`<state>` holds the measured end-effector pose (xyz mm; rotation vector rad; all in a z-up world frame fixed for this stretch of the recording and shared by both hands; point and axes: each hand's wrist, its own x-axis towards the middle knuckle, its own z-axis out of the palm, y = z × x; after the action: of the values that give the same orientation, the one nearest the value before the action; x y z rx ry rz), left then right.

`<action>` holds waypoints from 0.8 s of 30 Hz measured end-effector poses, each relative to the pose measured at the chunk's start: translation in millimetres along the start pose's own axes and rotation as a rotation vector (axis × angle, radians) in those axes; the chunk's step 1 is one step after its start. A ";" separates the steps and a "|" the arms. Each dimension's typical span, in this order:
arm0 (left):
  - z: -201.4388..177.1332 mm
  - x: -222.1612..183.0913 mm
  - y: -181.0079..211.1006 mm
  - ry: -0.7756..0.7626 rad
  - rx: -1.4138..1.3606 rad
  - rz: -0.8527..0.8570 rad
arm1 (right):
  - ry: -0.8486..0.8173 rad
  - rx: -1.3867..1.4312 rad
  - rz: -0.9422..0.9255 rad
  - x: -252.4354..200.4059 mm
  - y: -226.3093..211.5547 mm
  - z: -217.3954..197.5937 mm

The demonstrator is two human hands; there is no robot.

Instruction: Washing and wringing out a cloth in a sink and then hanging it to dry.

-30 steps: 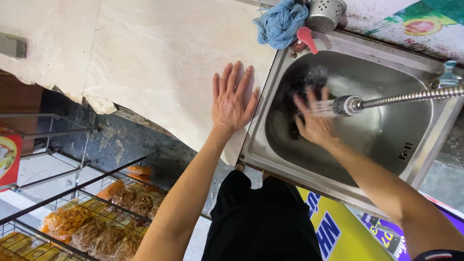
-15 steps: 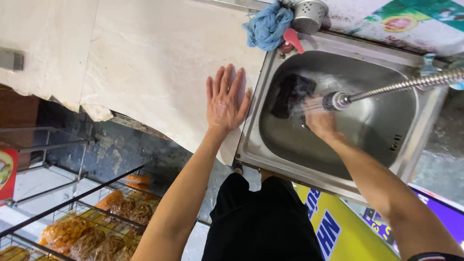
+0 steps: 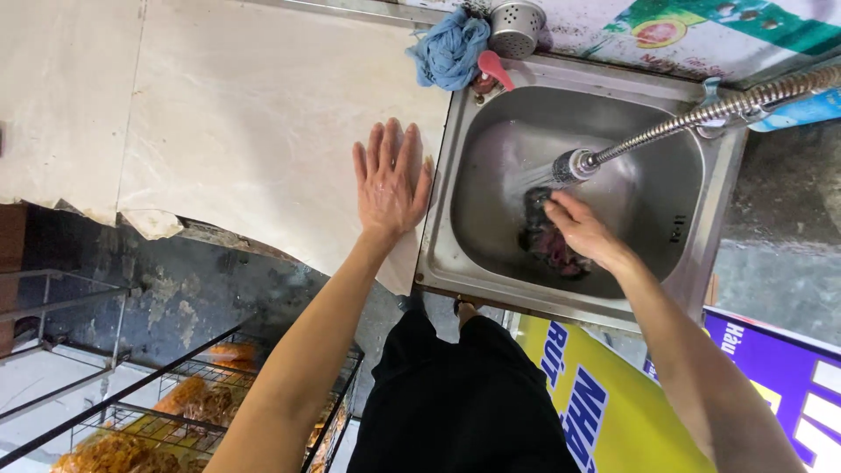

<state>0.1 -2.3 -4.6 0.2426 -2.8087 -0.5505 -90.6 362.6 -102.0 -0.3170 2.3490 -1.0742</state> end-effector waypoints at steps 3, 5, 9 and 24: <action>-3.6 -1.6 -2.9 -0.004 0.007 -0.027 | -0.127 0.377 0.122 1.3 -9.4 -2.2; -3.1 -1.6 -2.4 0.014 -0.008 -0.013 | 0.152 -0.043 0.210 0.3 -20.3 -15.4; -1.7 0.4 -2.5 0.020 -0.006 -0.028 | 0.374 -0.140 0.033 12.4 13.2 0.3; -5.2 5.0 0.5 0.021 0.009 -0.068 | -0.191 -1.204 -0.499 101.7 -18.2 62.6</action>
<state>-3.2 -4.7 1.4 0.3453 -2.7920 -0.5480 -140.3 268.9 -159.8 -1.3916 2.4981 0.3505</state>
